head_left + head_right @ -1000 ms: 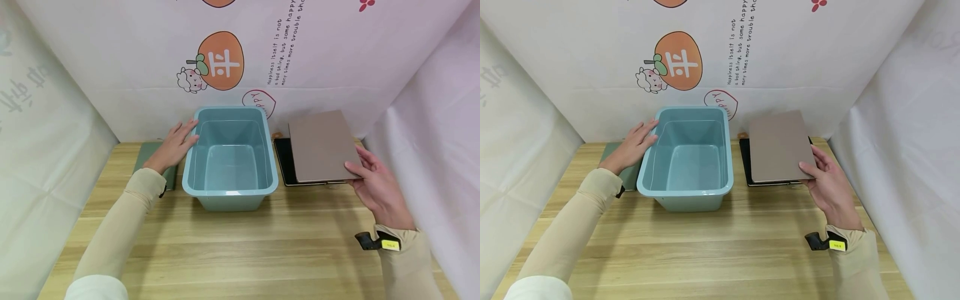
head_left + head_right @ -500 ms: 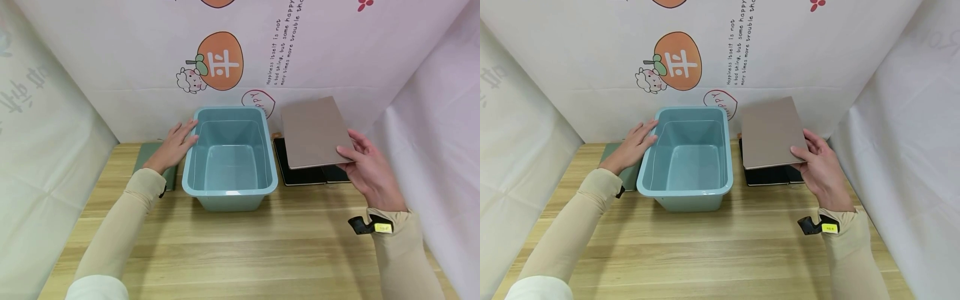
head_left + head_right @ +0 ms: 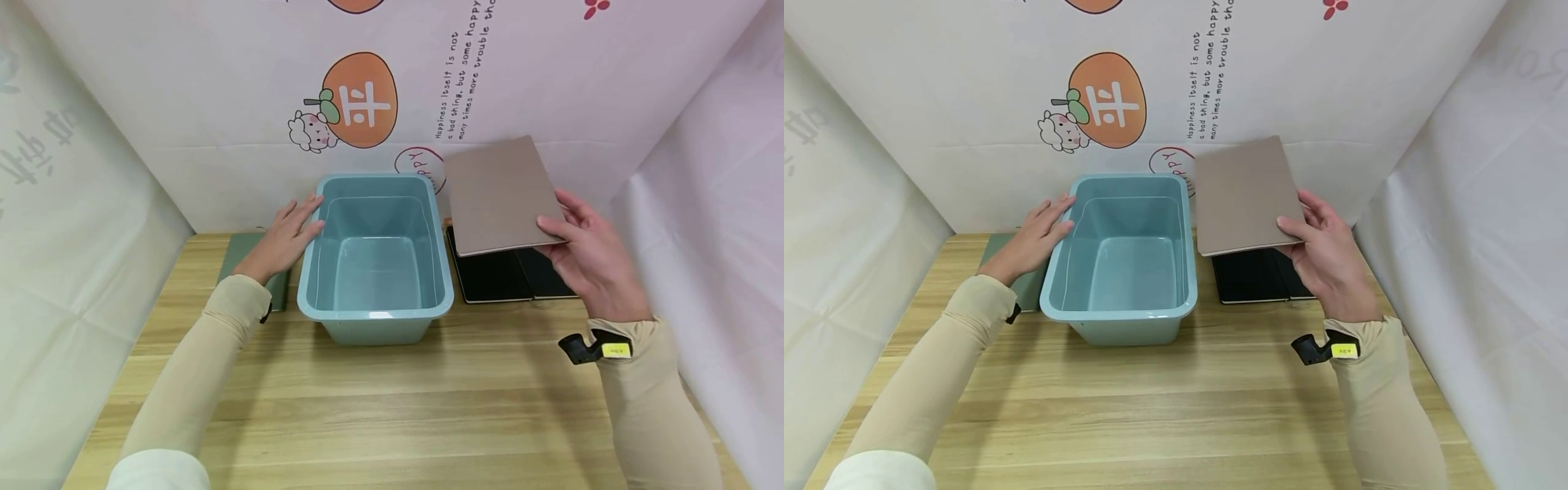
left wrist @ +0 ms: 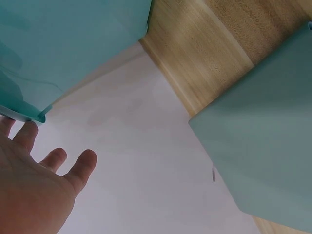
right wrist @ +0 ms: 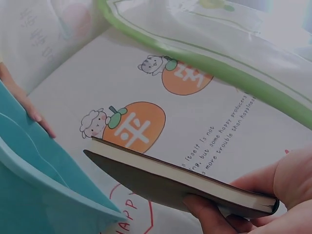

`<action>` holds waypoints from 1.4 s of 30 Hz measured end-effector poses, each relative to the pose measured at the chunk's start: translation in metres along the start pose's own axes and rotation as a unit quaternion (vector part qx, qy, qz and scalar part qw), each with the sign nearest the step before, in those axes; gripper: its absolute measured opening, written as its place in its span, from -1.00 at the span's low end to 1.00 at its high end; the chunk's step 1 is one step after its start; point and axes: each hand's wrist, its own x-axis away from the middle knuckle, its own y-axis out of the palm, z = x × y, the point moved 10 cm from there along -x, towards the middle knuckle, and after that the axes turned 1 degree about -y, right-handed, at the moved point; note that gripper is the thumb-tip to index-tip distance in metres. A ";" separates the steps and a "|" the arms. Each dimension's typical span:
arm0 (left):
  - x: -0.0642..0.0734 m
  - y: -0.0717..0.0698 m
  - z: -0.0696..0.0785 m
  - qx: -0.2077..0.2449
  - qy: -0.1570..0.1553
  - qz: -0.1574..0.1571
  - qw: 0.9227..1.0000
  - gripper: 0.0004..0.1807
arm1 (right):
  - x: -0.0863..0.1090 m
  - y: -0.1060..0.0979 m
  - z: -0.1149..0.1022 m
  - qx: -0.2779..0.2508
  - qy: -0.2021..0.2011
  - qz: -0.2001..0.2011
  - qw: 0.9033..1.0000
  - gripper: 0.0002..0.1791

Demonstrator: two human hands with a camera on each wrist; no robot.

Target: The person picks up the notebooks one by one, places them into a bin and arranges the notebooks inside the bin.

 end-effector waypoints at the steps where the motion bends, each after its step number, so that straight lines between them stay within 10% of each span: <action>1: 0.000 0.000 0.000 0.000 0.000 0.000 1.000 -0.30 | -0.001 0.003 0.001 -0.006 0.001 -0.001 1.000 -0.29; 42: -0.001 0.000 0.000 -0.009 -0.001 0.000 1.000 -0.28 | -0.031 0.097 0.074 0.003 0.064 -0.001 0.998 -0.44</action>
